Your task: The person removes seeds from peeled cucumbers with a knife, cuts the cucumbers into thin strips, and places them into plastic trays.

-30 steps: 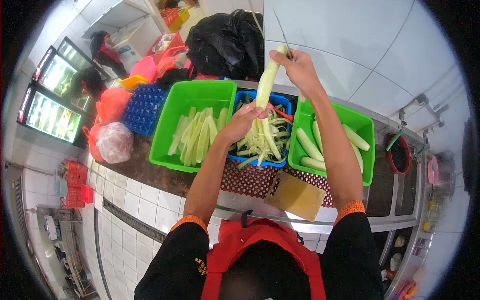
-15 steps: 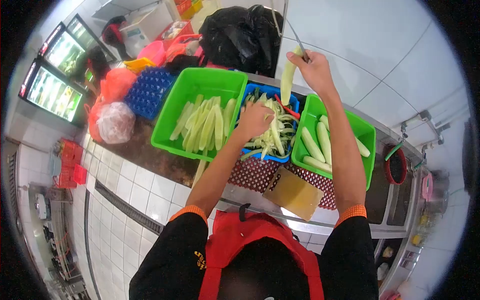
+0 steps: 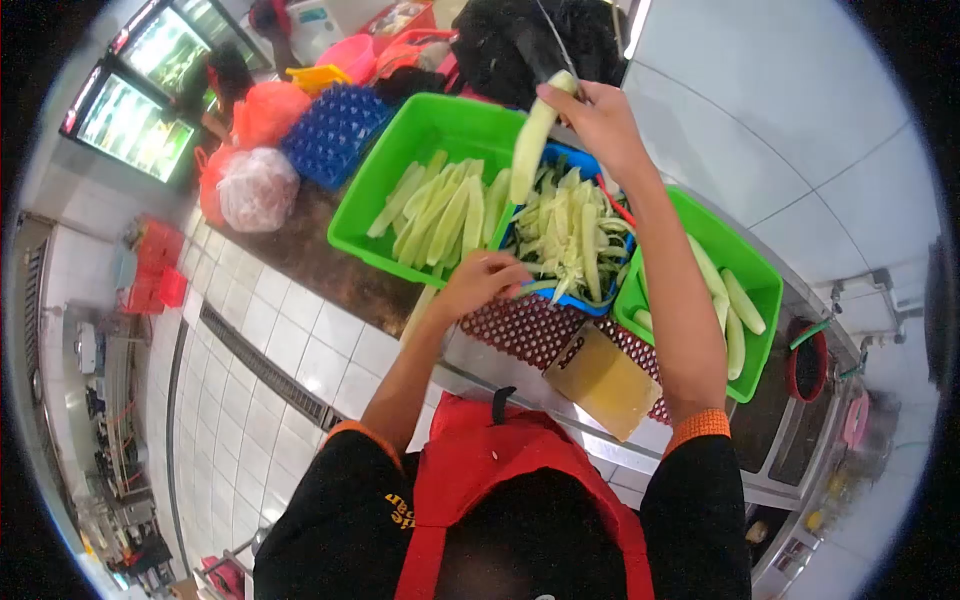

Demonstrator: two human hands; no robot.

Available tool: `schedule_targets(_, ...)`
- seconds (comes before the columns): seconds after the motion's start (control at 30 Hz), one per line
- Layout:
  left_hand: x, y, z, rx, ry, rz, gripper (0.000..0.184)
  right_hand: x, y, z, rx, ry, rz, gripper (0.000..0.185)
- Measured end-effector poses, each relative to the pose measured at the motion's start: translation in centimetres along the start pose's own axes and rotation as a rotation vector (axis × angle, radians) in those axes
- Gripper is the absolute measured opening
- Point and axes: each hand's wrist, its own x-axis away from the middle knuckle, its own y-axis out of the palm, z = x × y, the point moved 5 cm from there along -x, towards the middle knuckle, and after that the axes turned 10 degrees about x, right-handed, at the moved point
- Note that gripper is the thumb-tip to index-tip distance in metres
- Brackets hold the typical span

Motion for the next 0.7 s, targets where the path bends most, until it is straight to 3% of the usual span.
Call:
schedule_targets(0.1,9.2,-5.4,-3.6,0.439,-0.227,0.149,0.012,-1.0,5.2,2.9,0.156,0.052,-0.092,0.039)
schedule_targets(0.13,12.2,-8.4,-5.6,0.293,-0.247,0.227,0.012,-1.2,7.1,4.4,0.223,0.095,-0.195,0.04)
schedule_targets(0.17,15.5,-10.4,-5.9,0.441,-0.225,0.267,0.012,-0.4,8.8,5.8,0.284,0.136,-0.312,0.041)
schedule_targets(0.23,23.4,-14.8,-6.4,0.279,-0.289,0.44,0.014,2.4,10.5,6.9,0.084,0.174,-0.483,0.043)
schedule_targets(0.27,27.5,-16.3,-5.3,0.247,-0.374,0.659,0.014,2.8,10.1,9.0,-0.035,0.14,-0.562,0.043)
schedule_targets(0.3,31.6,-18.0,-4.8,0.32,-0.324,0.607,0.012,3.1,10.0,10.5,-0.15,0.112,-0.623,0.042)
schedule_targets(0.33,35.1,-17.8,-2.4,0.265,-0.217,0.87,0.009,4.3,10.1,9.7,-0.078,0.267,-0.619,0.042)
schedule_targets(0.37,39.0,-19.1,-2.2,0.4,-0.111,0.804,0.008,5.6,9.0,8.7,0.011,0.41,-0.594,0.042)
schedule_targets(0.4,42.1,-19.3,-2.1,0.688,0.206,0.749,0.006,6.1,8.1,8.3,0.033,0.419,-0.606,0.042)
schedule_targets(0.5,65.0,-28.5,-25.9,0.826,0.343,1.256,0.018,7.2,6.9,7.8,0.033,0.381,-0.628,0.04)
schedule_targets(0.53,64.5,-24.6,-29.1,0.603,-0.095,1.484,0.025,7.2,6.1,8.5,-0.066,0.422,-0.631,0.039)
schedule_targets(0.57,60.3,-20.2,-29.6,0.432,-0.71,1.368,0.032,6.8,4.9,8.5,-0.165,0.44,-0.597,0.038)
schedule_targets(0.6,56.5,-15.8,-28.8,0.401,-1.216,1.033,0.04,7.1,4.0,8.0,-0.078,0.434,-0.497,0.037)
schedule_targets(0.63,53.3,-10.6,-26.3,0.459,-1.548,0.692,0.048,8.2,3.4,7.5,-0.065,0.46,-0.508,0.037)
schedule_targets(0.67,50.5,-8.2,-24.5,0.49,-1.628,0.539,0.056,8.1,2.4,6.5,0.01,0.379,-0.448,0.035)
schedule_targets(0.7,50.4,-9.9,-26.0,0.469,-1.618,0.523,0.056,8.5,1.2,5.4,0.088,0.306,-0.385,0.033)
